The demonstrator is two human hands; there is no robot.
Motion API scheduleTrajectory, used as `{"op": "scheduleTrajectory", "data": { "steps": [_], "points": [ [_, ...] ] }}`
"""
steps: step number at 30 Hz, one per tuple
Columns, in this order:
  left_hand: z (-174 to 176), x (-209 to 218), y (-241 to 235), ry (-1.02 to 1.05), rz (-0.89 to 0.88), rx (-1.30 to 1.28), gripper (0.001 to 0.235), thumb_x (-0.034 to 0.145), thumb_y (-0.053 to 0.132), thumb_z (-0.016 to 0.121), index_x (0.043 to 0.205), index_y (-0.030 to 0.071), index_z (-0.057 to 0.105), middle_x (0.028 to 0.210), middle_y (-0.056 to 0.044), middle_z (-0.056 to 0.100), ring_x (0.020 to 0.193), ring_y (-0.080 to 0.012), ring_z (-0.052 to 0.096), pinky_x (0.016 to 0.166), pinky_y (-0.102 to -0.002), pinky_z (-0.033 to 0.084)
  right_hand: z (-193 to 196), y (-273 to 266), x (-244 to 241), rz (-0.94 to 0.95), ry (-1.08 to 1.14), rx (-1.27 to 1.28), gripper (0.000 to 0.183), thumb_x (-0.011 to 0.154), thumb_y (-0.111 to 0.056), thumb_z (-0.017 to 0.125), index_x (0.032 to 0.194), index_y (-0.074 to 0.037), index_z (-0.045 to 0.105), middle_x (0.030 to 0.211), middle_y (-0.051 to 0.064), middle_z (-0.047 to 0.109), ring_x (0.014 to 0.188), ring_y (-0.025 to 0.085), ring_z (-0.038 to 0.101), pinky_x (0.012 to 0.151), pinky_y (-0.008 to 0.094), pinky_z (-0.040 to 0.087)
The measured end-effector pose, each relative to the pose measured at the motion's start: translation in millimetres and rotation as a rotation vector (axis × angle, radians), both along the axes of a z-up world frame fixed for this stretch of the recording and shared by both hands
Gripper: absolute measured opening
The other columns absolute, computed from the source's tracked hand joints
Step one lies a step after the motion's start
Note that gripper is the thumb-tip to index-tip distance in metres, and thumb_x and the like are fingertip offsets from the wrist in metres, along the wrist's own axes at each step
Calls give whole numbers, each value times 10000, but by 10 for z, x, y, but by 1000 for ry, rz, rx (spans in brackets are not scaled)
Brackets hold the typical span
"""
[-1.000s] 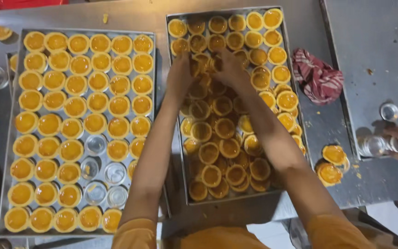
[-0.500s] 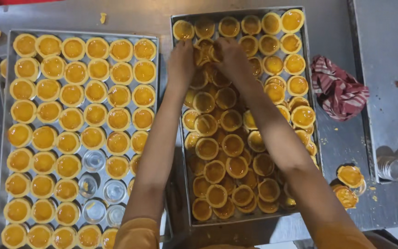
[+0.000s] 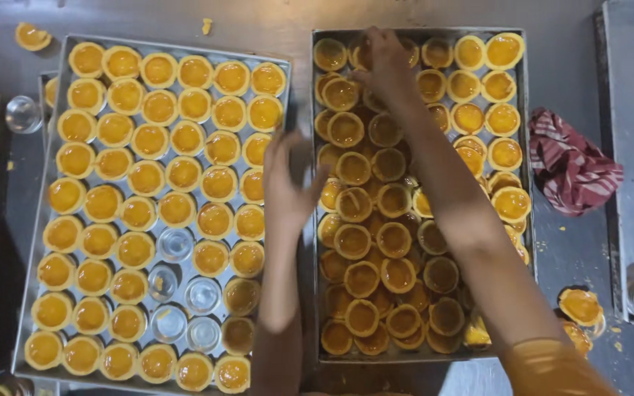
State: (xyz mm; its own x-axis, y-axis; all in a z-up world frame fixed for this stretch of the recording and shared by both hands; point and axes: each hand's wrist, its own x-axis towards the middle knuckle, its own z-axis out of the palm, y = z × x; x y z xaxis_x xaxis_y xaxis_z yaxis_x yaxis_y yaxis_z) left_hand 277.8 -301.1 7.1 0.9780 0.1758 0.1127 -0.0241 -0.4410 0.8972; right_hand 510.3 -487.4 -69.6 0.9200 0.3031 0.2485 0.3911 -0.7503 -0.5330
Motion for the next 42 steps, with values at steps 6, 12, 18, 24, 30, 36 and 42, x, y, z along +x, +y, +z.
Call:
{"op": "scheduleTrajectory", "data": {
  "steps": [6, 12, 18, 24, 30, 36, 42],
  "points": [
    [216, -1180, 326, 2, -18, -3, 556, 900, 261, 743, 1386, 78, 547, 1569, -178, 414, 1497, -362, 392, 1199, -510, 381, -366, 338, 282, 28, -71, -30, 703, 734, -300, 995, 1247, -57, 580, 1182, 187, 582, 1018, 397, 637, 839, 482, 535],
    [263, -2417, 1051, 117, 179, -2, 510, 876, 295, 736, 1337, 120, 607, 1521, -125, 509, 1451, -302, 483, 1156, -412, 417, 72, 845, -297, 154, -307, 107, 558, 849, -206, 898, 1271, -1, 595, 1169, 194, 581, 1085, 380, 579, 930, 466, 475],
    [-33, -3132, 1374, 58, 310, -155, 349, 884, 136, 719, 1227, 92, 669, 1336, -98, 663, 1267, -238, 635, 1044, -342, 525, 520, 1704, -1583, 494, 20, 67, 510, 949, -251, 787, 1357, -34, 572, 1252, 196, 629, 1142, 346, 631, 935, 447, 511],
    [153, -3462, 1755, 38, 204, -142, 332, 915, 180, 689, 1228, 77, 651, 1331, -118, 663, 1275, -271, 631, 1059, -378, 490, 55, 2391, -2140, 309, 132, -282, 641, 855, -400, 783, 1311, -30, 527, 1250, 268, 549, 1102, 453, 595, 847, 545, 512],
    [114, -3812, 2517, 61, 168, -55, 351, 930, 222, 674, 1261, 106, 658, 1347, -82, 656, 1310, -265, 604, 1064, -374, 471, 22, 2776, -2305, -17, 105, -261, 601, 808, -331, 799, 1283, -82, 527, 1221, 293, 567, 1156, 483, 523, 911, 586, 470],
    [154, -3946, 3122, 76, 250, -12, 397, 887, 192, 740, 1251, 51, 667, 1246, -148, 667, 1185, -370, 635, 991, -459, 508, -291, 2855, -2160, -111, 64, -387, 684, 761, -360, 858, 1260, -18, 537, 1131, 291, 569, 1067, 527, 567, 933, 583, 474],
    [-51, -3942, 3350, -67, 160, 41, 441, 892, 133, 736, 1302, 44, 600, 1305, -136, 644, 1099, -300, 651, 988, -401, 503, 534, 3242, -2563, -347, 498, -313, 799, 852, -290, 888, 1447, -74, 400, 1572, 300, 235, 1422, 486, 311, 1094, 549, 443]
  ]
}}
